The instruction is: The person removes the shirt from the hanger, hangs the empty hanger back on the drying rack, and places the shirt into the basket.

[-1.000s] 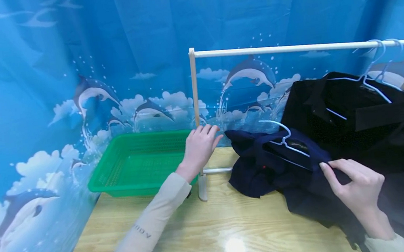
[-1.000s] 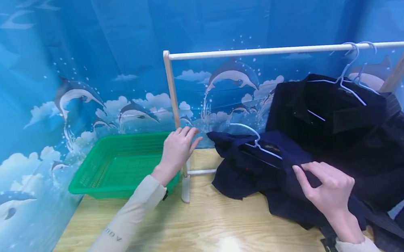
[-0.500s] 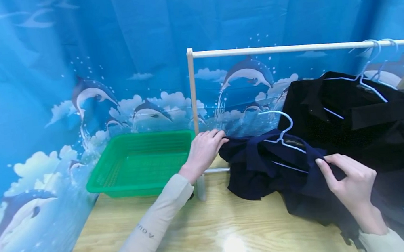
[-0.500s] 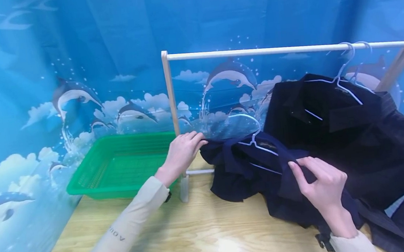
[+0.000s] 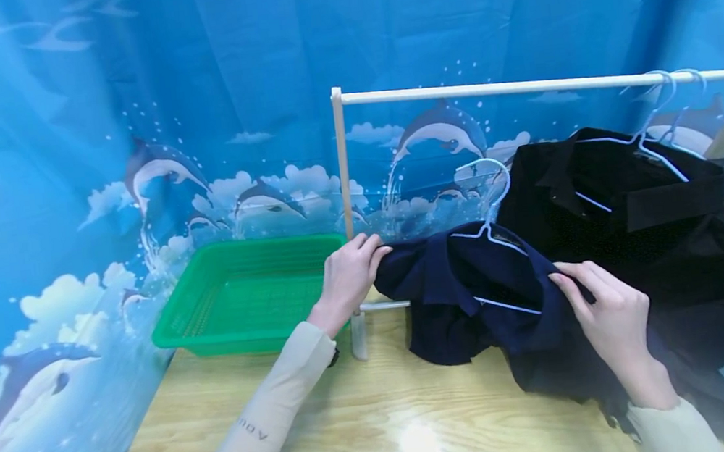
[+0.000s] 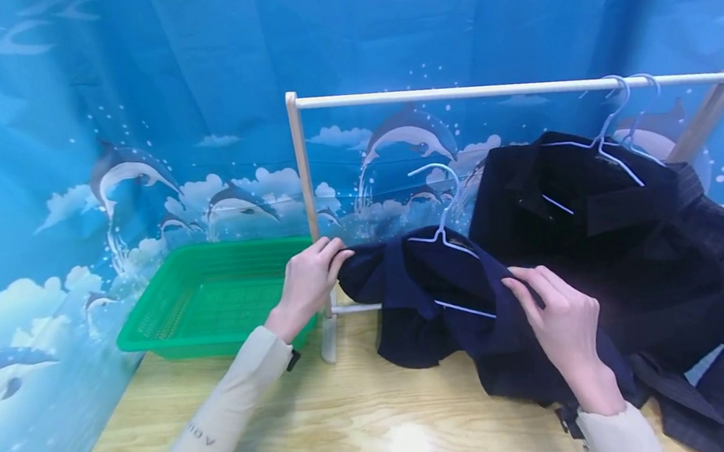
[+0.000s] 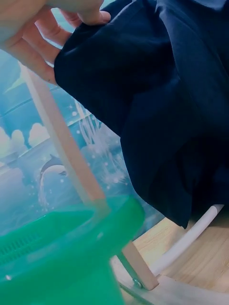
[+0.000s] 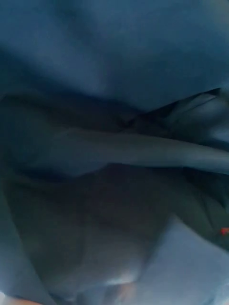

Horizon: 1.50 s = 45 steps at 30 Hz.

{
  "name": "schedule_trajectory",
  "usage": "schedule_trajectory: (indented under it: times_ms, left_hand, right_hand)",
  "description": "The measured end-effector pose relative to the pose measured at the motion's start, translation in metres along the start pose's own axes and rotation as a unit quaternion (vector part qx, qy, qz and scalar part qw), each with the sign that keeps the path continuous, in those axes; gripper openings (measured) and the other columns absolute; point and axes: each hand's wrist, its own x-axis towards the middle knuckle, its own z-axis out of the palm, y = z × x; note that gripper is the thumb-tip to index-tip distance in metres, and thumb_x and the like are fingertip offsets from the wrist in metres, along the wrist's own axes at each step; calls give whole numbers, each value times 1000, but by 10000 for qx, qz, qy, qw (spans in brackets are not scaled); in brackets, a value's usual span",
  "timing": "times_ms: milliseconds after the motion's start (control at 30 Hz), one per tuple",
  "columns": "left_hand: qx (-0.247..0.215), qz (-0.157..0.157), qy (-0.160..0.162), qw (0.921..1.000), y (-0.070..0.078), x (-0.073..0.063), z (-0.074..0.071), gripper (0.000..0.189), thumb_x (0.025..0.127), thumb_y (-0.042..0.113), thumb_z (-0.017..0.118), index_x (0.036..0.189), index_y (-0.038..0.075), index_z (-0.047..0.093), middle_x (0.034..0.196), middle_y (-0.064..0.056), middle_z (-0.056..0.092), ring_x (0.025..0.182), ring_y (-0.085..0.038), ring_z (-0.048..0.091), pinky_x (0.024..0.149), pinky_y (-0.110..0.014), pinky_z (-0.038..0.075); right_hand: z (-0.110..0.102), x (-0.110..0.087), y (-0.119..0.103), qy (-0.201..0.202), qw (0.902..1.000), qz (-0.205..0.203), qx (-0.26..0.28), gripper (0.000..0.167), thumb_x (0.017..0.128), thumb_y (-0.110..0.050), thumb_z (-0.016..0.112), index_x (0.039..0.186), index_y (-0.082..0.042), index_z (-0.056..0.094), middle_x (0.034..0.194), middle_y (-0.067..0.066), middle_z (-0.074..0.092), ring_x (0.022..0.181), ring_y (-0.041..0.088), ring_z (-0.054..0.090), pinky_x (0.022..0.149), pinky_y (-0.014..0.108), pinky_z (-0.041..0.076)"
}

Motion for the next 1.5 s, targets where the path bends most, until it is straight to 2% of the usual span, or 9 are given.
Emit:
schedule_trajectory:
  times_ms: [167, 267, 333, 433, 567, 767, 1033, 1333, 1500]
  left_hand:
    - [210, -380, 19, 9991, -4, -7, -7, 25, 103, 35, 59, 89, 15, 64, 75, -2, 57, 52, -23, 54, 46, -34, 46]
    - [274, -621, -79, 9977, -5, -10, -13, 28, 103, 36, 59, 88, 15, 66, 75, -3, 59, 51, -23, 54, 45, -33, 45]
    - [339, -722, -163, 9967, -6, -13, -16, 29, 103, 36, 59, 87, 15, 67, 74, -3, 60, 52, -22, 54, 44, -32, 43]
    - [414, -838, -303, 9952, -6, -19, -20, 29, 103, 37, 60, 86, 15, 69, 74, -2, 61, 50, -20, 52, 42, -29, 40]
    - [461, -1009, -399, 9930, -7, -27, -25, 30, 101, 40, 62, 87, 16, 71, 72, -1, 63, 46, -17, 47, 40, -26, 36]
    - [347, -1236, -297, 9913, -12, -40, -34, 30, 97, 42, 67, 85, 16, 72, 70, 0, 63, 43, -13, 39, 38, -25, 30]
    - [69, -1439, -105, 9895, -17, -55, -44, 28, 94, 41, 73, 83, 15, 74, 75, -2, 69, 50, -15, 53, 43, -27, 37]
    - [-427, -1565, 597, 9849, -21, -65, -56, 25, 89, 35, 80, 82, 11, 77, 80, -5, 74, 64, -21, 68, 58, -35, 54]
    - [-614, -1689, 968, 9790, -23, -70, -67, 23, 84, 33, 85, 81, 11, 77, 79, -4, 75, 69, -23, 70, 66, -38, 56]
  right_hand:
    - [2, 1, -1, -53, 9995, -21, -326, 25, 102, -27, 63, 109, -8, 78, 80, 7, 68, 51, 16, 42, 46, 17, 18]
    - [4, 1, -1, -122, 9972, -183, -715, 27, 103, -28, 61, 114, -9, 76, 82, 9, 67, 57, 24, 51, 45, 27, 30]
    - [6, 0, -2, -103, 9949, -360, -942, 28, 104, -28, 60, 116, -8, 75, 84, 12, 68, 66, 32, 57, 49, 37, 39]
    - [12, -1, -2, -27, 9915, -557, -1172, 28, 105, -26, 57, 115, -7, 75, 86, 14, 69, 75, 37, 59, 58, 47, 45]
    - [18, -4, -3, 9, 9902, -635, -1243, 26, 105, -23, 57, 115, -8, 75, 86, 15, 70, 74, 38, 58, 59, 47, 44]
    - [26, -9, -4, -26, 9917, -670, -1093, 30, 105, -28, 56, 115, -10, 77, 86, 14, 73, 71, 36, 59, 56, 45, 43]
    - [38, -13, -11, 144, 9946, -501, -892, 21, 97, -22, 67, 110, -11, 79, 85, 13, 74, 68, 35, 60, 54, 45, 44]
    - [47, -17, -22, 371, 9972, -151, -629, 17, 94, -19, 69, 103, -11, 80, 81, 9, 73, 66, 31, 57, 51, 40, 37]
    - [52, -17, -30, 351, 9988, -3, -336, 18, 94, -20, 69, 102, -10, 80, 82, 8, 73, 68, 29, 57, 52, 38, 36]
